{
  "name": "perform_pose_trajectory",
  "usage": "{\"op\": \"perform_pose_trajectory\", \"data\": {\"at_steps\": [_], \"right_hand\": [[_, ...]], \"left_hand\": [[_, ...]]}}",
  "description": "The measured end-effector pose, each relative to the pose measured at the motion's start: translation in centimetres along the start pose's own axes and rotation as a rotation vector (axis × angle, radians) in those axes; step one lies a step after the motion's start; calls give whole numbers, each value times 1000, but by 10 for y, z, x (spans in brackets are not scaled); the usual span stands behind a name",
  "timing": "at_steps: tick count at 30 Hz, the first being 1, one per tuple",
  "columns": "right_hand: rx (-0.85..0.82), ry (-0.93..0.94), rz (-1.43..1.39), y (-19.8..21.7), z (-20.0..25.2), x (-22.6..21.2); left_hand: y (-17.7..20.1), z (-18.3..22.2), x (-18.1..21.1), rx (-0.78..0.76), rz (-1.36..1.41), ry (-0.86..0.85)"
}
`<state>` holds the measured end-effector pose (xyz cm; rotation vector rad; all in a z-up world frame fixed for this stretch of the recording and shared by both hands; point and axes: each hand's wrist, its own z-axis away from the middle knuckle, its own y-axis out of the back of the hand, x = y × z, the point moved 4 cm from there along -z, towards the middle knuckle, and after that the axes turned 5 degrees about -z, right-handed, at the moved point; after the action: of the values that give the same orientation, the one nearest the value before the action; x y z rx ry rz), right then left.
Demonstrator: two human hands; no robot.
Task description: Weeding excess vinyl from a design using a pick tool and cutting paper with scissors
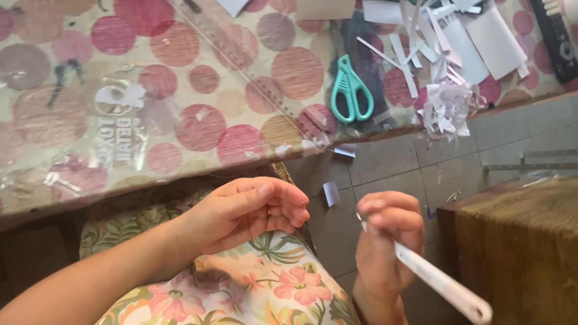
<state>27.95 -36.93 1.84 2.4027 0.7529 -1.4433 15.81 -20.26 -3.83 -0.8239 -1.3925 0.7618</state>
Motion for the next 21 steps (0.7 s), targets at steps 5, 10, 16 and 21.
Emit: {"op": "perform_pose_trajectory", "data": {"at_steps": [5, 10, 16, 21], "right_hand": [[-241, -57, 229, -39, -15, -19], [-392, -54, 353, -71, -19, -18], [-464, -94, 328, -110, -16, -25], [-475, -94, 327, -132, -9, -29]], "left_hand": [[0, 20, 16, 23, -85, -65], [4, 45, 34, 46, -183, -88], [7, 74, 56, 29, -331, -125], [6, 94, 72, 17, -485, -200]]}}
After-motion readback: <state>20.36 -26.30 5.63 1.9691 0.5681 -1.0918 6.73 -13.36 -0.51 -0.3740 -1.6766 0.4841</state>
